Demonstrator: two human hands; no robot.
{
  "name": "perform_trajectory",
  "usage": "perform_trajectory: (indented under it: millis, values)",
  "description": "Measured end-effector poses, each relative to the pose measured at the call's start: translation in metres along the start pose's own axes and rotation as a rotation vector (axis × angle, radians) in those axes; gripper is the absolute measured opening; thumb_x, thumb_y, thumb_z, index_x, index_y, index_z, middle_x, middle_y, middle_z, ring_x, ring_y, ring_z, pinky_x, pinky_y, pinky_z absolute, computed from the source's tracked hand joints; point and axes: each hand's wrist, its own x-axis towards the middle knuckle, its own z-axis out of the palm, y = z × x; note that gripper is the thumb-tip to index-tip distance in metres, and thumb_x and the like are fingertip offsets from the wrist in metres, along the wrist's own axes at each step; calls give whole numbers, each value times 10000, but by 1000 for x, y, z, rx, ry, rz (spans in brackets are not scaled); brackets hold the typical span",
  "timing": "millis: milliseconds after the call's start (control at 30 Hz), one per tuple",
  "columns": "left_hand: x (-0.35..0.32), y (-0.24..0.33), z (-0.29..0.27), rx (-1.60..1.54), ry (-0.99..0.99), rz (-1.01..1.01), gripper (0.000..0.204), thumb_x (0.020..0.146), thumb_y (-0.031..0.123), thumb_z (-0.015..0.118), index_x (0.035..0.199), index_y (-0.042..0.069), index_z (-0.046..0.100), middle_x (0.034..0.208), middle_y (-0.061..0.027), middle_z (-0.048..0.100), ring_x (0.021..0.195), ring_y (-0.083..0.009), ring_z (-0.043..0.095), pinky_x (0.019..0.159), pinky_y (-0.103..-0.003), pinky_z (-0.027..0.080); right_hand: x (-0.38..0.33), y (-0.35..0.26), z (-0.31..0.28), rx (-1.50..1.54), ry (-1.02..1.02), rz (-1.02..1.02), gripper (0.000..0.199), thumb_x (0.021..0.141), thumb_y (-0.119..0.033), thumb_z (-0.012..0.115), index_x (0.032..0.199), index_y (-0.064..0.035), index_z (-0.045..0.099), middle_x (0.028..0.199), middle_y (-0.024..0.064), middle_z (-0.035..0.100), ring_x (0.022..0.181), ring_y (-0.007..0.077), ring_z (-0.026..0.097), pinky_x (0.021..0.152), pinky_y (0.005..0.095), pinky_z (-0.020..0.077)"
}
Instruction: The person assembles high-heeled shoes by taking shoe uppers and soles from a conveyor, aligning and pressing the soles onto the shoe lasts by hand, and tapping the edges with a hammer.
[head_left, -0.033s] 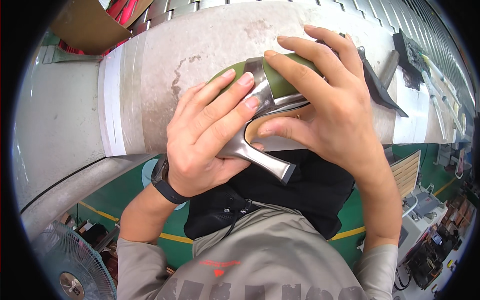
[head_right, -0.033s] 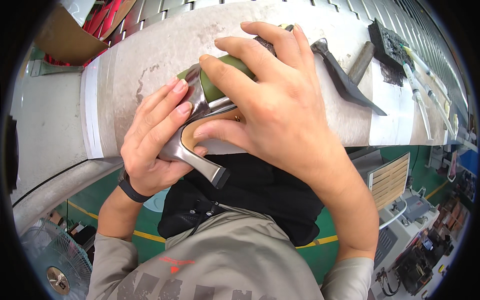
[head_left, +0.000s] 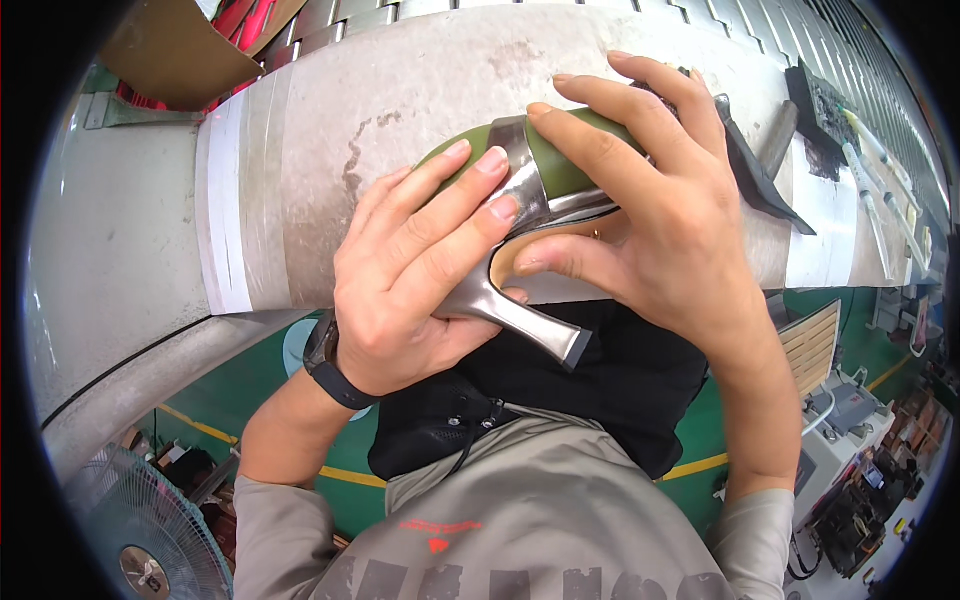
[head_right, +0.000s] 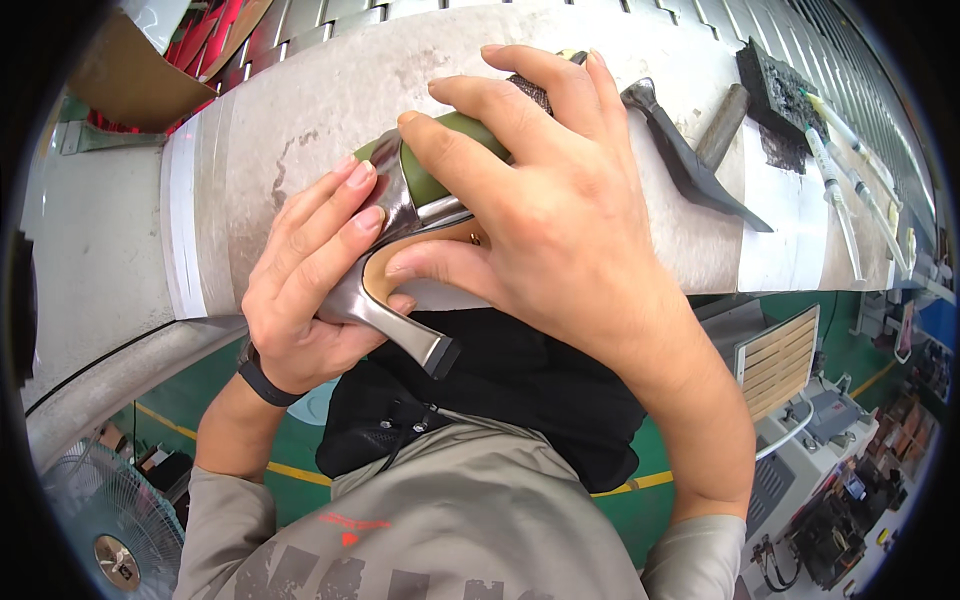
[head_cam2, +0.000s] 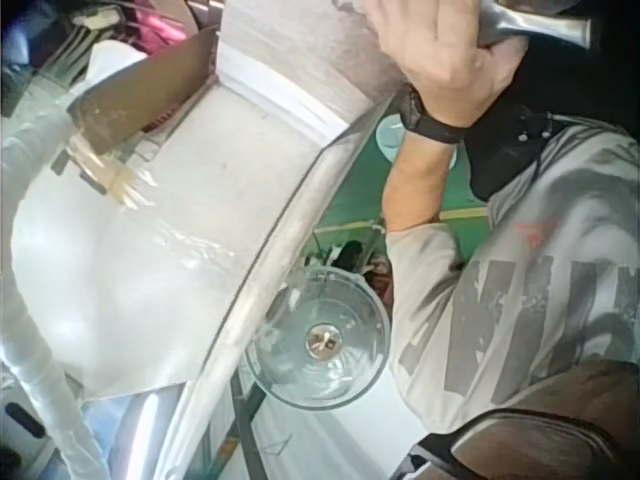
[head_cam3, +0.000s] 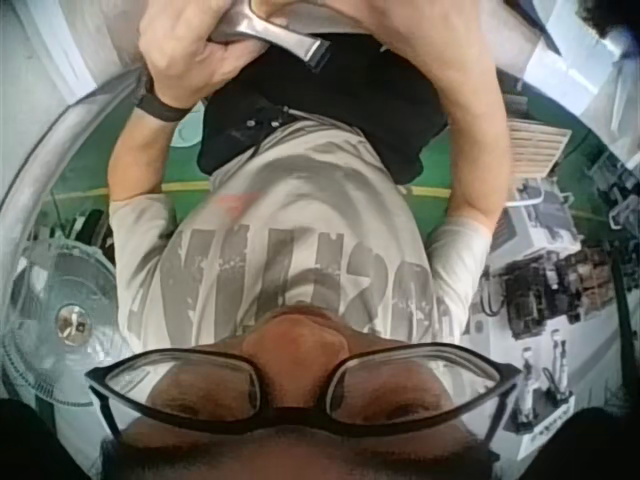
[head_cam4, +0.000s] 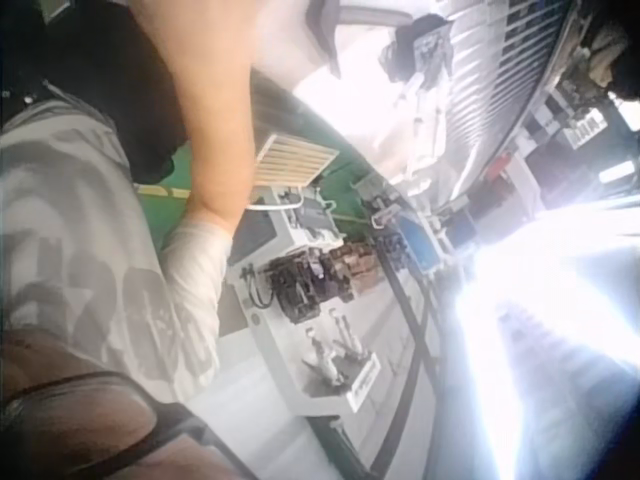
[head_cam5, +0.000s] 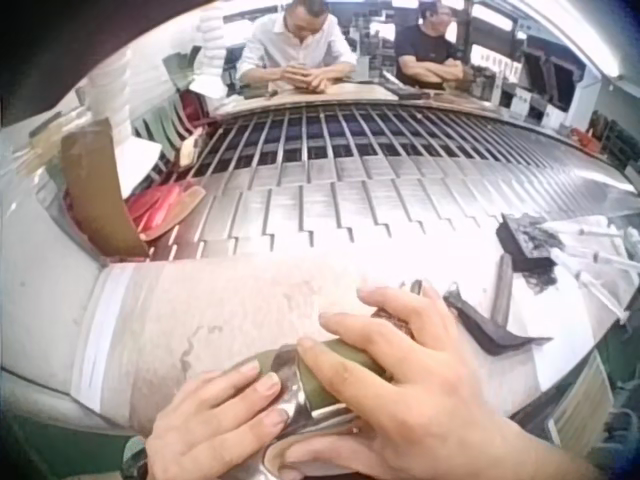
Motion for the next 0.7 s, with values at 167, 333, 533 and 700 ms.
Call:
perform_trajectory:
  millis: [167, 333, 533, 700]
  values:
    - [-6, 2, -2, 27, -47, 2, 632, 843, 216, 923, 1383, 4, 673, 1448, -271, 672, 1344, -482, 652, 1088, -571, 525, 6, -15, -8, 55, -83, 138, 735, 641, -404, 974, 1264, -70, 774, 1370, 116, 701, 1345, 436, 565, 1099, 529, 495]
    - [-3, 4, 0, 57, -11, -13, 682, 830, 194, 920, 1423, -2, 645, 1477, -267, 654, 1372, -461, 640, 1122, -558, 488, 20, -9, -13, 27, -133, 128, 753, 626, -383, 990, 1271, -62, 772, 1387, 124, 697, 1344, 422, 584, 1098, 530, 498]
    - [20, 20, -12, 28, -228, -185, 870, 765, 164, 914, 1541, -12, 562, 1588, -283, 555, 1479, -437, 549, 1186, -534, 418, 3, 20, -14, 16, -86, -41, 815, 679, -519, 909, 1348, -81, 753, 1496, 150, 637, 1369, 412, 582, 1121, 550, 475]
    - [20, 15, -11, 43, -252, -146, 871, 781, 184, 898, 1555, -15, 552, 1602, -285, 540, 1496, -439, 532, 1193, -533, 410, 1, 19, -10, -53, -73, -64, 797, 719, -578, 853, 1357, -112, 746, 1479, 124, 649, 1359, 396, 593, 1137, 617, 446]
